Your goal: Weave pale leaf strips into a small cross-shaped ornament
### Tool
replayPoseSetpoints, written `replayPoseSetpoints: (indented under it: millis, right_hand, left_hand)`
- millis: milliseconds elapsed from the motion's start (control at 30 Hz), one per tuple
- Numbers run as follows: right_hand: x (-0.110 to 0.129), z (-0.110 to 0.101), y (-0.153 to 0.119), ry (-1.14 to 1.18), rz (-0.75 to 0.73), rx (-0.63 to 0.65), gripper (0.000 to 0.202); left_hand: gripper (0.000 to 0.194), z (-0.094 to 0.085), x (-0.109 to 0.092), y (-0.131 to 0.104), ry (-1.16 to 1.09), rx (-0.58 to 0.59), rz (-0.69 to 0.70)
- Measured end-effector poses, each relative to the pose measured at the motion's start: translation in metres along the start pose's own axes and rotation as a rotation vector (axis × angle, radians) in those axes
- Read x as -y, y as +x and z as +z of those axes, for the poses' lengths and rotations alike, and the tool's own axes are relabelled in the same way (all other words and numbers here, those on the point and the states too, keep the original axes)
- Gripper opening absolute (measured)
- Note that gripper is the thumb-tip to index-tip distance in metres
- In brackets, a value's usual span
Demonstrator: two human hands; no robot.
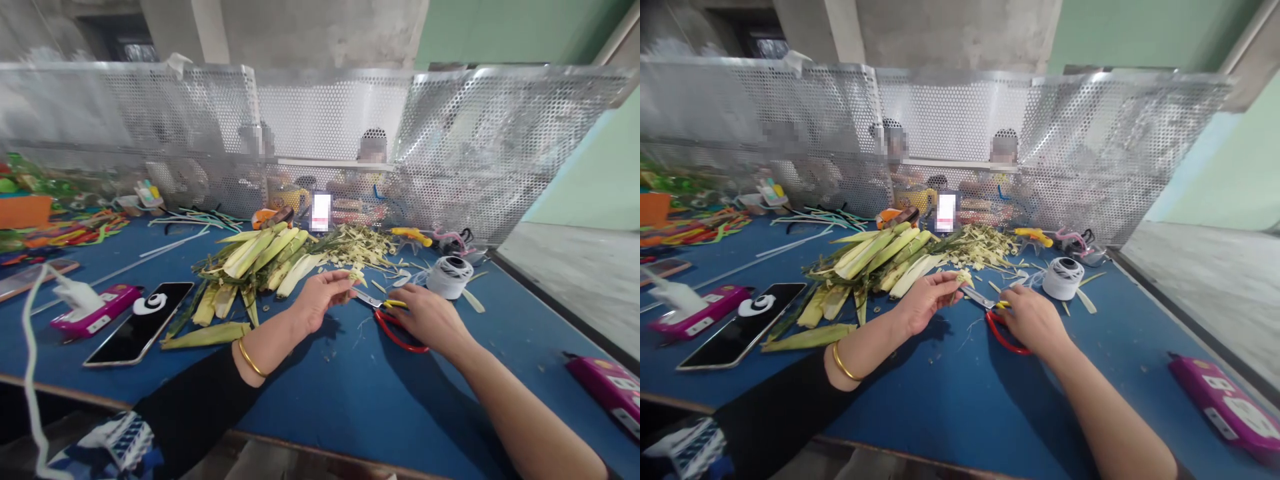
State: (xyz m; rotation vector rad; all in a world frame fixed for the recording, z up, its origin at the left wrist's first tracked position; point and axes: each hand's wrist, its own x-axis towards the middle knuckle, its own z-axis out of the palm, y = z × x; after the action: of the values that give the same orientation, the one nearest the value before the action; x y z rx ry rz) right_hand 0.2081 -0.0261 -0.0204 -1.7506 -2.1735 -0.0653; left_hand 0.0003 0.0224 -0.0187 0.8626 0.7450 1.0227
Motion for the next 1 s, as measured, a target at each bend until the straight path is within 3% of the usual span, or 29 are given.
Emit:
replayPoseSetpoints:
  millis: [100, 167, 233, 367, 500, 633, 767, 833, 1000]
  right_hand:
    - [0.007, 0.001, 0.001, 0.473, 0.052, -0.110, 0.035]
    - [0.013, 0.005, 0.002, 0.777, 0.110, -0.056, 0.040]
    - [0.019, 0.008, 0.002, 0.926, 0.142, 0.015, 0.039]
    - [0.023, 0.009, 0.002, 0.963, 0.167, 0.015, 0.034]
    - [0.022, 0.010, 0.001, 0.859, 0.142, -0.043, 0.028]
    - [0.026, 0.015, -0.001, 0.858, 0.154, -0.052, 0.022]
    - [0.029, 0.022, -0.001, 0.864, 0.214, -0.072, 0.023]
    - [0.029, 0.023, 0.000, 0.872, 0.225, -0.090, 0.024]
    - [0.027, 0.015, 0.001, 0.973, 0.179, -0.102, 0.026]
  left_hand:
    - [0.021, 0.005, 0.008, -0.006, 0.122, 0.058, -0.010]
    - [0.022, 0.009, 0.012, -0.011, 0.199, 0.130, -0.016]
    - [0.022, 0.011, 0.016, -0.014, 0.259, 0.181, -0.011]
    - [0.022, 0.012, 0.018, -0.016, 0.312, 0.202, -0.023]
    - [0.015, 0.013, 0.019, -0.016, 0.401, 0.230, -0.018]
    - [0.011, 0.012, 0.022, -0.018, 0.603, 0.196, 0.164]
    - [0.018, 0.013, 0.025, -0.021, 0.854, 0.123, 0.332]
    - [0.015, 0.014, 0.025, -0.021, 0.849, 0.123, 0.322]
    - [0.013, 0.015, 0.023, -0.020, 0.590, 0.165, 0.221]
